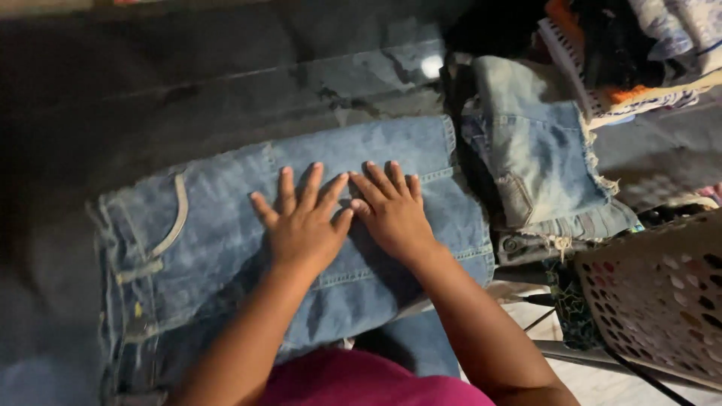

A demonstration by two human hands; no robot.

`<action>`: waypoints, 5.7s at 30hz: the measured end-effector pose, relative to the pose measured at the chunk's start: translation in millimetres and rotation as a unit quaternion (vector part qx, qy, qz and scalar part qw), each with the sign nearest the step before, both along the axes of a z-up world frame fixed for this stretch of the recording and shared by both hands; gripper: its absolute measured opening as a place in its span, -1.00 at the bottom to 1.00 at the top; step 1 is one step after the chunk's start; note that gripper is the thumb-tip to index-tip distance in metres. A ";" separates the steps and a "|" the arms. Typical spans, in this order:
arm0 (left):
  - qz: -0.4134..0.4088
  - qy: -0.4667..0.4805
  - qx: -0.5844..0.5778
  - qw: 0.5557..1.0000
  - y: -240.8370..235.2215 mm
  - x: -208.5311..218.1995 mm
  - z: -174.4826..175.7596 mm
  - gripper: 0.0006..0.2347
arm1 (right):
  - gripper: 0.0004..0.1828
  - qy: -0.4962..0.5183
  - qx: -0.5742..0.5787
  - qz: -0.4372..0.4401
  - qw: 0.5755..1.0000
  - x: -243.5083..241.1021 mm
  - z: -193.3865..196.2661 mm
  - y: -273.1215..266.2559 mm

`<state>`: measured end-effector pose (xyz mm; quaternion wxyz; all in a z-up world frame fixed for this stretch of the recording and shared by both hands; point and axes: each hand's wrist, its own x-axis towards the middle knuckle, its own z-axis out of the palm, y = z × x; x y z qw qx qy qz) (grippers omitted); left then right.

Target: The person folds a pair of light blue denim shorts and a pair of blue jeans on a dark countertop. They then fold a black and white checkered garment. The folded items are placed into a pile on the counter.

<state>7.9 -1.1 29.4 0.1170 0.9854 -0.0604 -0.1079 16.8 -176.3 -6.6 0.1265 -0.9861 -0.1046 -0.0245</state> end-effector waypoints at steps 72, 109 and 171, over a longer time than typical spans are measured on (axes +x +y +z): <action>0.044 0.001 -0.467 0.883 13.4 30.3 220.3 -0.61 | -0.52 -0.102 0.492 0.103 0.859 -56.4 118.9 -39.4; -0.119 -0.103 -0.009 0.987 32.5 -49.4 -27.6 -0.54 | -0.62 -0.169 0.054 -0.227 0.958 182.4 -7.9 -76.5; 0.164 -0.214 -0.003 0.963 143.4 -4.2 -69.6 -0.54 | -0.43 -0.114 -0.104 0.065 0.986 159.0 -27.1 -18.0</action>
